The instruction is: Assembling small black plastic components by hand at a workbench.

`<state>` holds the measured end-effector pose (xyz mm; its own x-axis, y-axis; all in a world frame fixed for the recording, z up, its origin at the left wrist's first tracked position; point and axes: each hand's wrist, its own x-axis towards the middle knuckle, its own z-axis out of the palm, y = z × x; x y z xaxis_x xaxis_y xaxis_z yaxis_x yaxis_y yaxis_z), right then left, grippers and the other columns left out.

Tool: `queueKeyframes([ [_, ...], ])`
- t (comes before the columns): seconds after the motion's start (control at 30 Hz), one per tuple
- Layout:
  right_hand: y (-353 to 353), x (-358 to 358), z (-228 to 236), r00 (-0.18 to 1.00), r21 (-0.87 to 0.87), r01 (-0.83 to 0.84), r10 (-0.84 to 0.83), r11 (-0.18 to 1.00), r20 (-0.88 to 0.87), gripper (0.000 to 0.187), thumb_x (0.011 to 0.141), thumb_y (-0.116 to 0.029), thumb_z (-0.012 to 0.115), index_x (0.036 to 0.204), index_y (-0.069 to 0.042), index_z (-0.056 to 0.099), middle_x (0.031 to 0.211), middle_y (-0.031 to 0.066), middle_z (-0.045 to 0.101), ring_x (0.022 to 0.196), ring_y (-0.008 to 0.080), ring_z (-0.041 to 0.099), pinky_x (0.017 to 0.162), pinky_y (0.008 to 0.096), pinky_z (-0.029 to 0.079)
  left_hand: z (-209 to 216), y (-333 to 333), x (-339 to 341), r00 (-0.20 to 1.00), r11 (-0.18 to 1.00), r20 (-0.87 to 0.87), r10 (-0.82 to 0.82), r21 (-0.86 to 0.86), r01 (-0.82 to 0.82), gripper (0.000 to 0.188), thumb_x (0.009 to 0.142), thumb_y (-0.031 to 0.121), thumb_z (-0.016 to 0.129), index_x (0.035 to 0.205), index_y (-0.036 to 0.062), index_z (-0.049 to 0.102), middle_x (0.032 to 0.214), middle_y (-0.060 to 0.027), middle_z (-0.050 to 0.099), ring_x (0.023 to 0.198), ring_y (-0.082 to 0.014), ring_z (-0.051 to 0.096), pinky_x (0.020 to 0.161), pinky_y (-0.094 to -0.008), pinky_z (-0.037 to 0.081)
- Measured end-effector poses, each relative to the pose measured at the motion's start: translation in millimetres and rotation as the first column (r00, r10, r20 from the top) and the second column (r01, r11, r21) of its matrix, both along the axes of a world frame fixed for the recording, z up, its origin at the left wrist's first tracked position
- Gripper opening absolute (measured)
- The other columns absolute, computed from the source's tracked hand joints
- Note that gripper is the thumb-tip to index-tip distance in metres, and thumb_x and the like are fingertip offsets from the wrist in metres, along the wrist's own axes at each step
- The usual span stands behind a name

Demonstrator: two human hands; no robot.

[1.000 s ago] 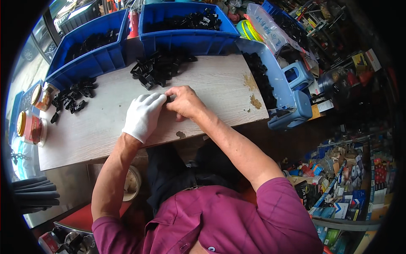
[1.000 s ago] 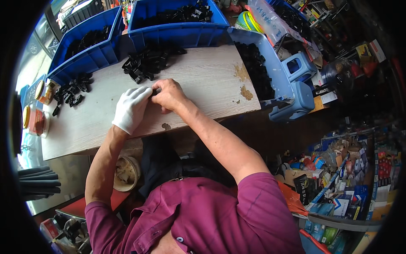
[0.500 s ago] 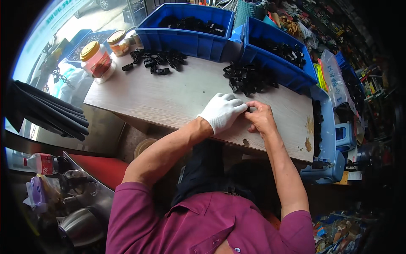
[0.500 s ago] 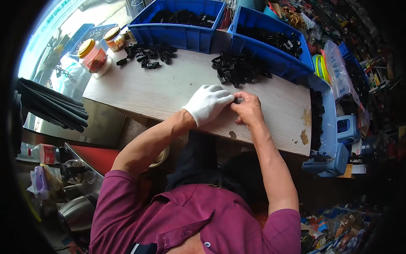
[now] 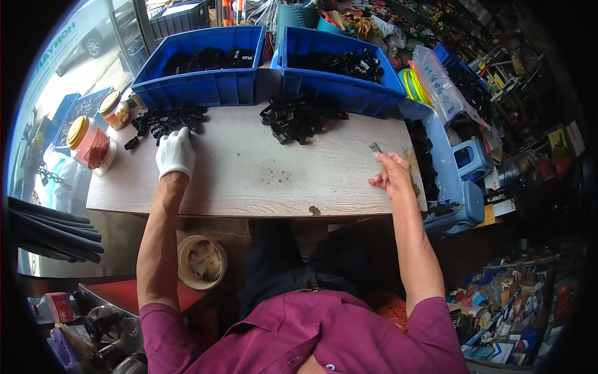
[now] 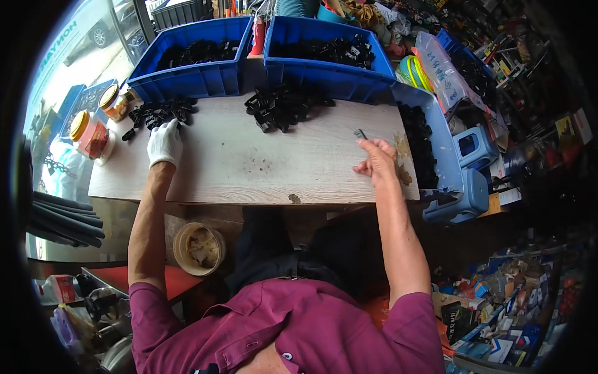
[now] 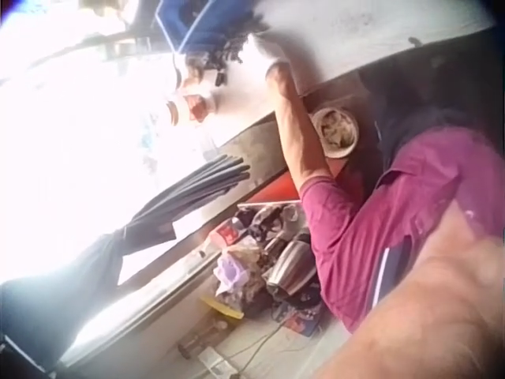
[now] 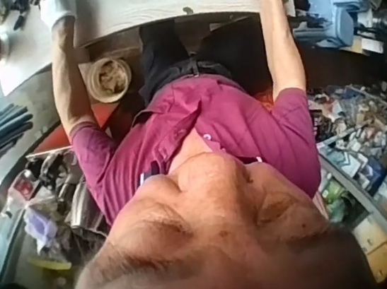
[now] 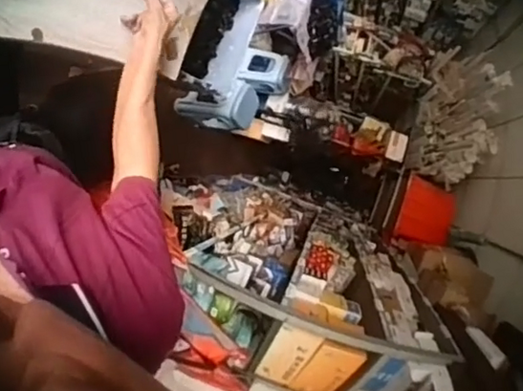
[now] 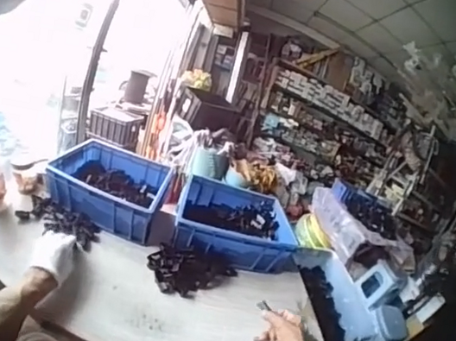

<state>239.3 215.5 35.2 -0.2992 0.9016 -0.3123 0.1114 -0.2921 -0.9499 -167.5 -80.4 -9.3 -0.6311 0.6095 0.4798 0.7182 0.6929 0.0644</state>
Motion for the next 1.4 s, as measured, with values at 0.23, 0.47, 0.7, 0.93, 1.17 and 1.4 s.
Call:
queueKeyframes([
  [0.23, 80, 68, 18, 0.786, 0.126, 0.617, -0.617, 0.777, -0.043, 0.024, 0.086, -0.021, 0.082, 0.105, -0.010, 0.072, 0.051, 0.0036, 0.042, 0.054, 0.0241, 0.055, 0.062, 0.0537, 0.063, -4, 14, 35, 0.988, 0.958, -0.010, -0.153, 0.243, 0.150, 0.021, 0.096, 0.019, 0.063, 0.114, 0.0124, 0.071, 0.099, -0.0120, 0.073, 0.095, -0.0385, 0.065, 0.082, -0.0484, 0.054],
  [0.47, 30, -14, 13, 0.990, 0.184, 0.073, -0.094, 0.980, 0.109, 0.052, 0.089, -0.012, 0.075, 0.138, -0.010, 0.057, 0.057, 0.0005, 0.047, 0.050, 0.0156, 0.057, 0.056, 0.0428, 0.064, 0, 17, 58, 0.974, 0.942, 0.050, -0.221, 0.270, 0.199, 0.014, 0.093, 0.023, 0.068, 0.092, 0.0108, 0.074, 0.098, -0.0098, 0.073, 0.093, -0.0349, 0.065, 0.081, -0.0452, 0.055],
  [0.7, 13, -92, 5, 0.953, 0.319, -0.297, 0.256, 0.900, 0.164, 0.059, 0.084, -0.008, 0.075, 0.141, -0.008, 0.057, 0.058, -0.0008, 0.050, 0.045, 0.0111, 0.055, 0.050, 0.0318, 0.059, 12, 32, 99, 0.912, 0.889, -0.034, -0.409, 0.213, 0.406, 0.015, 0.085, 0.014, 0.072, 0.098, 0.0101, 0.065, 0.091, -0.0084, 0.069, 0.091, -0.0337, 0.065, 0.077, -0.0441, 0.054],
  [0.93, 17, -131, -2, 0.916, 0.418, -0.396, 0.319, 0.818, 0.245, 0.057, 0.080, -0.006, 0.075, 0.136, -0.010, 0.066, 0.058, 0.0014, 0.056, 0.043, 0.0103, 0.053, 0.039, 0.0287, 0.051, 16, 42, 104, 0.876, 0.860, 0.013, -0.481, 0.199, 0.469, 0.013, 0.087, 0.007, 0.066, 0.099, 0.0094, 0.064, 0.089, -0.0086, 0.069, 0.091, -0.0340, 0.065, 0.075, -0.0448, 0.054],
  [1.17, 23, -132, -13, 0.933, 0.412, -0.348, 0.267, 0.842, 0.242, 0.036, 0.084, -0.012, 0.076, 0.118, -0.002, 0.071, 0.061, 0.0025, 0.061, 0.042, 0.0108, 0.052, 0.039, 0.0285, 0.052, 26, 64, 110, 0.845, 0.826, 0.072, -0.529, 0.271, 0.494, 0.016, 0.087, 0.011, 0.069, 0.104, 0.0092, 0.068, 0.096, -0.0096, 0.072, 0.094, -0.0343, 0.066, 0.079, -0.0453, 0.055],
  [1.4, 11, -110, 5, 0.910, 0.126, -0.335, 0.285, 0.934, 0.302, 0.032, 0.090, -0.024, 0.077, 0.111, -0.002, 0.069, 0.061, 0.0025, 0.057, 0.039, 0.0106, 0.048, 0.041, 0.0325, 0.054, 18, 66, 108, 0.824, 0.820, 0.075, -0.561, 0.189, 0.541, 0.018, 0.089, 0.006, 0.066, 0.107, 0.0078, 0.068, 0.096, -0.0111, 0.073, 0.094, -0.0349, 0.067, 0.080, -0.0443, 0.056],
])
